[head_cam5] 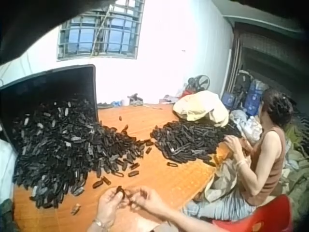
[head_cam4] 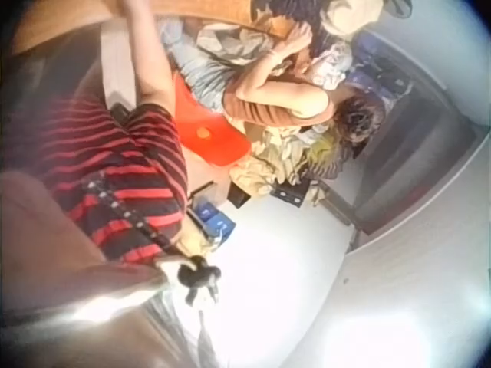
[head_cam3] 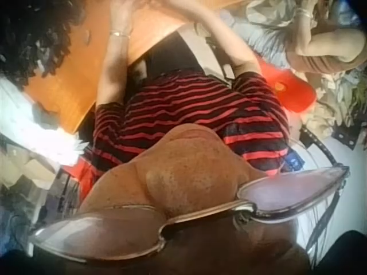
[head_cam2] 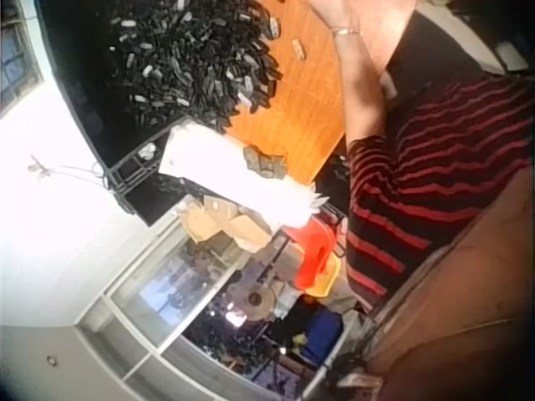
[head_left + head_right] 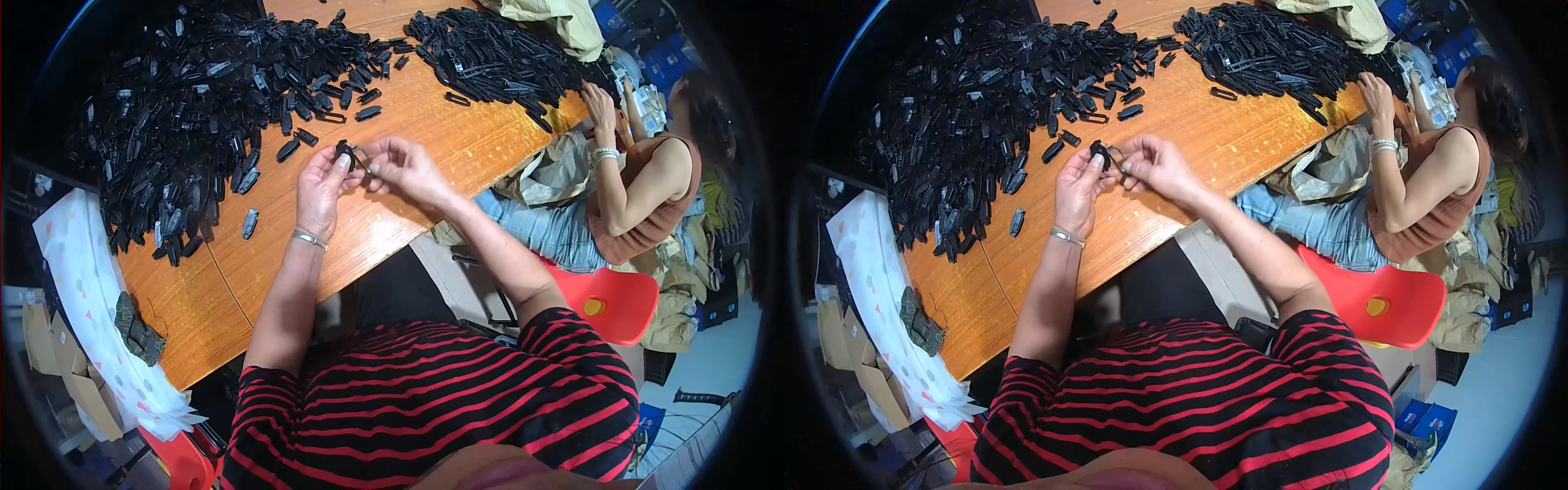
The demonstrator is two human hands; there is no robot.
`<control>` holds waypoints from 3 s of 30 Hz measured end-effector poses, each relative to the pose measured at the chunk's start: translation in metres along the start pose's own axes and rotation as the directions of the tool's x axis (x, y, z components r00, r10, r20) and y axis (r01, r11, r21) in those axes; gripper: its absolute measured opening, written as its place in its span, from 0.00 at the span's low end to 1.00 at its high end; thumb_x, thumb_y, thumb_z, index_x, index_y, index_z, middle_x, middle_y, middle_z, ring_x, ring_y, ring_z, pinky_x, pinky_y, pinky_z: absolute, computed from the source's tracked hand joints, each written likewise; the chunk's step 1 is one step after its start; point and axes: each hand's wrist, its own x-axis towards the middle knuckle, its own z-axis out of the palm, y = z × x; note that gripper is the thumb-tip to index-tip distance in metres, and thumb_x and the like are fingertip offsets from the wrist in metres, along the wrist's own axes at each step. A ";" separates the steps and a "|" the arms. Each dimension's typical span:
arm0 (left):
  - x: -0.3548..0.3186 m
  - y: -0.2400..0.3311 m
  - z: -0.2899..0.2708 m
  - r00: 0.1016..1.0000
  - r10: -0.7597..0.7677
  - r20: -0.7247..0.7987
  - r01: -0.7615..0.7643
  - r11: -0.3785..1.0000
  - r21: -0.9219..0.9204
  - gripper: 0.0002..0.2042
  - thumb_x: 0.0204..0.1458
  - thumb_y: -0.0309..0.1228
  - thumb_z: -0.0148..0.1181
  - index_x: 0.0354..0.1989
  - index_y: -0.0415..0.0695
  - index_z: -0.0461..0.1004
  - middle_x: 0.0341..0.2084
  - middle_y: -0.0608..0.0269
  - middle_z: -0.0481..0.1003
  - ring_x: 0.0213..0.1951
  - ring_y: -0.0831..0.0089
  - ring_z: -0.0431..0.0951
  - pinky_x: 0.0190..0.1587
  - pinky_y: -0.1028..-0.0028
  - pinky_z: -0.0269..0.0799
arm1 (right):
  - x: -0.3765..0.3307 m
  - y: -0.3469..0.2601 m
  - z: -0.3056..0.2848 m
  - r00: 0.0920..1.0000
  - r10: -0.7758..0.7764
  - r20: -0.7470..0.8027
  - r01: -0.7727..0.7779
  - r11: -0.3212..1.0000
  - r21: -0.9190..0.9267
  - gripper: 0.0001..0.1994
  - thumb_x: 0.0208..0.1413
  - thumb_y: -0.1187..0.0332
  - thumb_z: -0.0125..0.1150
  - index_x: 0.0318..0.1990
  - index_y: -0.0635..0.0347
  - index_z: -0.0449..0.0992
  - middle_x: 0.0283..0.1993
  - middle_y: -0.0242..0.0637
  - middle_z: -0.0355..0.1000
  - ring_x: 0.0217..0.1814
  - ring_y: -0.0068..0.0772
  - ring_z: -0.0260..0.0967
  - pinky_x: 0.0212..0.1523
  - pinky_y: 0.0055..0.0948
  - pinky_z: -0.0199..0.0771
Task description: Assembling and sorting small black plastic clips on a wooden workbench.
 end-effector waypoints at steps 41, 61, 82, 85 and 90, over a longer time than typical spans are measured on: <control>-0.009 0.007 0.005 0.993 0.069 0.091 -0.080 0.989 0.126 0.14 0.57 0.28 0.54 0.52 0.40 0.71 0.30 0.70 0.74 0.27 0.86 0.71 0.30 0.87 0.67 | -0.010 -0.011 0.033 0.816 -0.577 0.029 0.351 0.455 -0.819 0.13 0.49 0.73 0.63 0.44 0.65 0.75 0.31 0.44 0.70 0.30 0.40 0.72 0.31 0.31 0.73; -0.009 0.011 -0.001 0.989 0.098 -0.112 -0.088 0.992 0.089 0.18 0.62 0.43 0.44 0.29 0.41 0.71 0.22 0.65 0.72 0.24 0.79 0.72 0.26 0.81 0.67 | 0.017 -0.008 -0.004 0.991 -0.132 -0.003 0.115 0.874 -0.473 0.10 0.51 0.67 0.66 0.31 0.63 0.73 0.26 0.34 0.73 0.26 0.21 0.71 0.27 0.22 0.71; 0.034 0.041 -0.006 0.881 0.431 0.194 -0.317 0.235 0.919 0.07 0.49 0.26 0.59 0.37 0.44 0.76 0.28 0.63 0.72 0.29 0.68 0.74 0.32 0.70 0.70 | 0.056 -0.010 -0.112 0.955 -0.236 -0.177 0.073 0.770 -0.633 0.09 0.52 0.72 0.62 0.39 0.67 0.75 0.26 0.41 0.74 0.27 0.32 0.73 0.29 0.28 0.74; 0.058 0.053 -0.005 0.909 0.346 0.230 -0.222 -0.062 0.973 0.10 0.47 0.28 0.61 0.39 0.47 0.77 0.33 0.59 0.74 0.35 0.61 0.76 0.37 0.65 0.72 | 0.035 -0.007 -0.071 0.961 -0.050 -0.270 0.034 0.997 -0.065 0.08 0.54 0.72 0.62 0.36 0.67 0.71 0.23 0.34 0.71 0.21 0.20 0.67 0.23 0.20 0.69; 0.083 0.048 0.028 0.878 0.252 0.408 -0.348 -0.250 0.903 0.11 0.48 0.33 0.61 0.41 0.48 0.77 0.32 0.58 0.74 0.34 0.60 0.77 0.37 0.64 0.74 | 0.021 0.010 -0.075 0.906 -0.356 -0.231 0.033 0.601 -0.798 0.12 0.44 0.68 0.70 0.32 0.64 0.73 0.26 0.40 0.73 0.27 0.36 0.71 0.29 0.32 0.71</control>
